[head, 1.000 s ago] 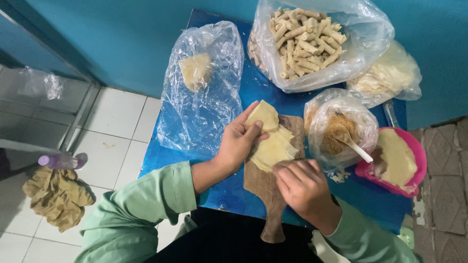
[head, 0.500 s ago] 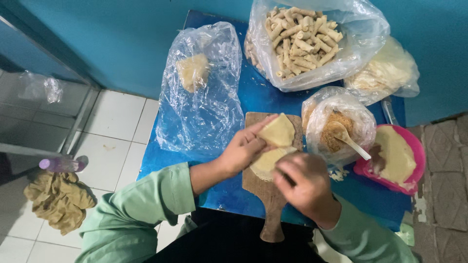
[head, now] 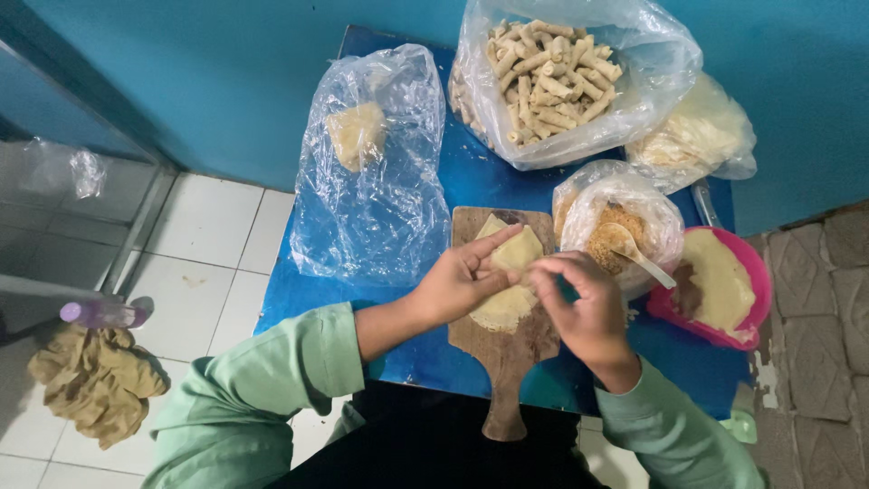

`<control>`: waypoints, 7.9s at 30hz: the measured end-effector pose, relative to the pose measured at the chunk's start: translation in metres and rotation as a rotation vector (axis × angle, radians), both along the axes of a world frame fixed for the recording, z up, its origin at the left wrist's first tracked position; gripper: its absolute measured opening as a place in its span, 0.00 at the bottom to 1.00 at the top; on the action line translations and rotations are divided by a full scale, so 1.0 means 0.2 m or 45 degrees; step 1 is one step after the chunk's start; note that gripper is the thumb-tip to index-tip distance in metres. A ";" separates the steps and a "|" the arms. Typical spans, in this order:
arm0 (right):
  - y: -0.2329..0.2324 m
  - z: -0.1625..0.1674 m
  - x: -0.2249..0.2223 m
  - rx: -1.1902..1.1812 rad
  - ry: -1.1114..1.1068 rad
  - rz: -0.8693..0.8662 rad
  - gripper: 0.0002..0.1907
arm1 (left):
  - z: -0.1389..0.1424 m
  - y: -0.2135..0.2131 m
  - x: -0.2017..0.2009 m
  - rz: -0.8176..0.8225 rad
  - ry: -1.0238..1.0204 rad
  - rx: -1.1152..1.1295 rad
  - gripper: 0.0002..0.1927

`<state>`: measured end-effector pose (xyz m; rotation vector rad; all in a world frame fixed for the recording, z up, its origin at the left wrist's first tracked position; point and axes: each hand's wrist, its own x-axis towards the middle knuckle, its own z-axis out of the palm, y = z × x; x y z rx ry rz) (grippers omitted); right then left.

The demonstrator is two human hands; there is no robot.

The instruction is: The person stacks thin square pastry sheets on a wooden board, spooning brown sugar filling between layers and folding or arranging the sheets as the stack grows. They occasionally reach into a plastic bag of filling and press the layered stack flat with both hands.

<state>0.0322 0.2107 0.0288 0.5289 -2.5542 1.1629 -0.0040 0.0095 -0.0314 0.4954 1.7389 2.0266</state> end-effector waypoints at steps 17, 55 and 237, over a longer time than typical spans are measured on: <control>0.18 -0.13 0.01 -0.278 -0.072 -0.188 0.05 | -0.08 0.02 -0.08 0.356 -0.156 0.226 0.33; -0.06 -0.01 0.13 0.611 0.270 0.412 0.11 | -0.08 0.00 -0.11 0.370 -0.121 0.215 0.33; 0.03 -0.14 0.43 -0.194 -0.161 0.018 0.25 | 0.15 0.12 0.71 0.832 0.549 -0.595 0.08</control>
